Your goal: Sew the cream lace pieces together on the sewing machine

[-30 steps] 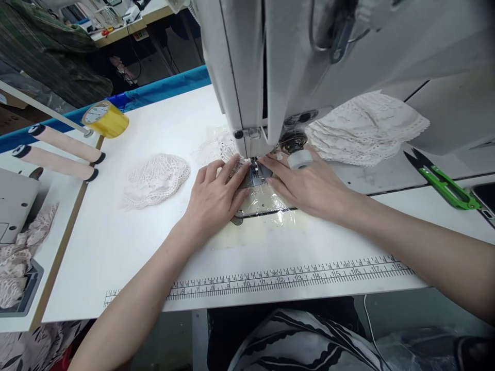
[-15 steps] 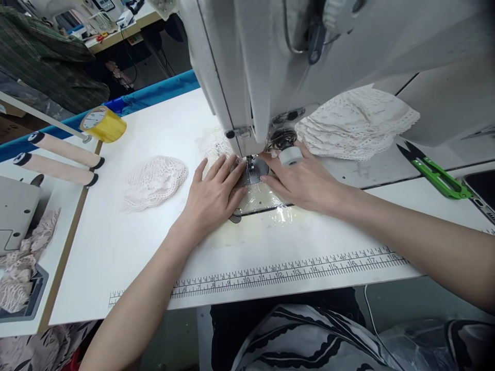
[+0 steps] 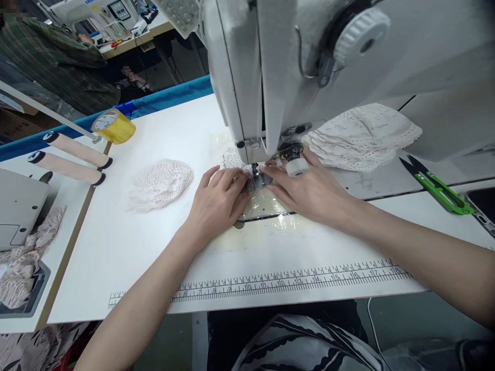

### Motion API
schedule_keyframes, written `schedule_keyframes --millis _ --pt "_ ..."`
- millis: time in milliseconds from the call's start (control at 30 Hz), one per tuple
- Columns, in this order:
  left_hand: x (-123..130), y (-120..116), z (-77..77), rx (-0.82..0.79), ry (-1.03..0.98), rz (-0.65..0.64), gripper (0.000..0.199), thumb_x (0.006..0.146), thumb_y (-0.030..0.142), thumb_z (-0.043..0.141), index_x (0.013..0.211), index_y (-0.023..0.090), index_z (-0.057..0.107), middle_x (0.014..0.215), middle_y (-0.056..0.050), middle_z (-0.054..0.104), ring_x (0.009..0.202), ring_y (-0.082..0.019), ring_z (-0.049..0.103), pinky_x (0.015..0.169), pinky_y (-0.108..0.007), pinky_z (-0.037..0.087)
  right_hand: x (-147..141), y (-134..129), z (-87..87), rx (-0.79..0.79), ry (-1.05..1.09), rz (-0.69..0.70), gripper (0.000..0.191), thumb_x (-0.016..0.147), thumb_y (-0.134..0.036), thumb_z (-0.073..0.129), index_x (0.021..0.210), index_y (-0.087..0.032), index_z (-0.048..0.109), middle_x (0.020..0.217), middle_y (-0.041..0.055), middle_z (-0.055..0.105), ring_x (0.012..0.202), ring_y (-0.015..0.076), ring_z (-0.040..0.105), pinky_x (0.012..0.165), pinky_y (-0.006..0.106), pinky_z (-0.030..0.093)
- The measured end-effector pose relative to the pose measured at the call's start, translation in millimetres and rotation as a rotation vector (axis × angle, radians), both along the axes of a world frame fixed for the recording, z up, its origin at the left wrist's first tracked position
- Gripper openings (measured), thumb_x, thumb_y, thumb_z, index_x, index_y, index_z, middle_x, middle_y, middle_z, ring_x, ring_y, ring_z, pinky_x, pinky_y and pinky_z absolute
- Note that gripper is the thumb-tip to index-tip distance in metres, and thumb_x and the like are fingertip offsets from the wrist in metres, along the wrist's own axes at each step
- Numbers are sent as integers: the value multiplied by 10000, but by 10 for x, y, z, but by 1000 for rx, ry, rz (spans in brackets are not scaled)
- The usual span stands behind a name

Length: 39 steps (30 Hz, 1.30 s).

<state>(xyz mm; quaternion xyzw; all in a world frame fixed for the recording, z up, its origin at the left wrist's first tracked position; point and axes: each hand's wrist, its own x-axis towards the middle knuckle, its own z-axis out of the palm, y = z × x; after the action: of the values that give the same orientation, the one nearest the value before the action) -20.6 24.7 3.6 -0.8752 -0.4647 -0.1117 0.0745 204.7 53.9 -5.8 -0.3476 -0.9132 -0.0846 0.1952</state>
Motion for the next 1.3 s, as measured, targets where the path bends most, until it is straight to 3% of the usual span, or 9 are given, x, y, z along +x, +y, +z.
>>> schedule_keyframes --millis 167,533,933,1300 --pt "-8 -23 -12 103 -10 -62 296 959 260 472 1209 167 599 1196 -92 659 1072 -220 618 1055 -427 421 14 -39 54 15 -8 56 290 932 -120 428 1065 -153 684 927 99 694 1076 270 576 994 510 407" --pt "-18 -48 -22 143 -71 -202 270 940 214 534 1190 181 629 1204 -53 693 1115 -183 645 1003 -377 492 25 -60 63 42 5 94 258 935 -123 471 969 -144 726 966 113 713 1010 234 613 972 459 453" --pt "-13 -1 -57 110 -58 -148 353 953 271 519 1249 97 599 1282 -91 646 1196 -233 604 1045 -430 473 -2 -57 71 27 -34 29 345 981 -238 446 848 -148 751 1019 128 709 1053 250 601 1067 471 384" --pt "-14 -3 -71 81 -72 -128 369 967 289 494 1283 114 574 1304 -89 630 1231 -228 581 1091 -443 427 1 -56 67 28 -51 31 340 982 -240 436 872 -147 744 1040 130 697 1055 251 592 1042 462 388"
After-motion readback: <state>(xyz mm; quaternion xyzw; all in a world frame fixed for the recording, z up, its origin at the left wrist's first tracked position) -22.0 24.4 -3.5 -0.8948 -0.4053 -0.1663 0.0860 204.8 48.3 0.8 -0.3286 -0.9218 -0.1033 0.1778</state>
